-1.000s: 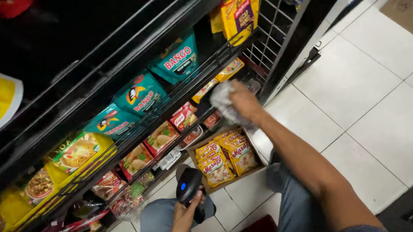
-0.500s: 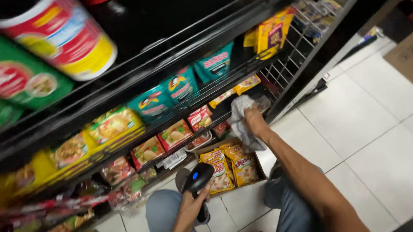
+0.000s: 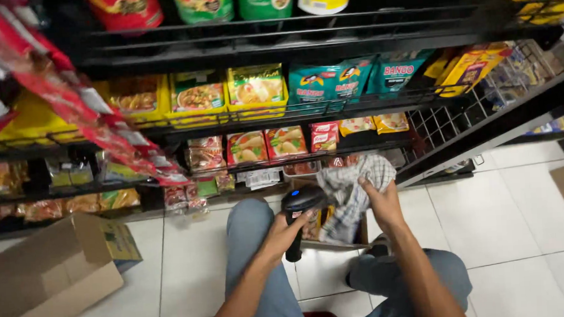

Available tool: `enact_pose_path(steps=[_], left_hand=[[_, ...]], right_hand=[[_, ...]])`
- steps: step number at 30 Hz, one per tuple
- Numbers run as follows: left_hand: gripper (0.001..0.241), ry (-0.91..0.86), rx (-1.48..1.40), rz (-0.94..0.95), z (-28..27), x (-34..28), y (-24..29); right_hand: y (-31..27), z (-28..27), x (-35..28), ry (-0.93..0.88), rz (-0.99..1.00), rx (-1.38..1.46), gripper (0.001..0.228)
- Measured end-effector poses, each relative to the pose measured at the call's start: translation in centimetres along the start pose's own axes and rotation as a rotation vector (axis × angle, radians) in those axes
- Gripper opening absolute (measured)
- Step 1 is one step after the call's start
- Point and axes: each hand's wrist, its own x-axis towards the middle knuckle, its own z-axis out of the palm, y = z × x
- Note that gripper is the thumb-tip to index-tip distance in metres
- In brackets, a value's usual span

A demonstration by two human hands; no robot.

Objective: Scan and stock grocery products on retail shelves.

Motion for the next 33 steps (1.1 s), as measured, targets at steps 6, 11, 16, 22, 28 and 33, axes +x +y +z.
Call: enact_pose_path(steps=[6, 11, 16, 22, 28, 33], left_hand=[[0.018, -0.081, -0.113, 0.128, 0.0, -0.8, -0.2], [0.016, -0.043, -0.371, 0.216, -0.6, -1.1, 0.6], [0.02, 0.117, -0.384, 0.235, -1.5, -0.9, 1.6], [0.027, 0.284, -0.387, 0.013, -2.1, 0.9, 0.6], [0.032, 0.174, -0.197, -0.057, -1.4, 2.7, -2.2], [0.044, 0.088, 0.146, 0.113, 0.3, 3.6, -5.5]], right_hand=[[-0.9, 8.7, 3.3, -0.011, 0.264, 0.672, 0.054], [-1.7, 18.2, 8.2, -0.013, 0.46, 0.467, 0.069], [11.2, 25.4, 16.1, -0.144, 0.43, 0.67, 0.082], [2.8, 21.5, 12.1, -0.549, -0.206, -0.447, 0.059], [2.1, 11.2, 5.1, -0.367, 0.077, -0.081, 0.045], [-4.9, 4.9, -1.8, -0.637, 0.069, -0.152, 0.05]])
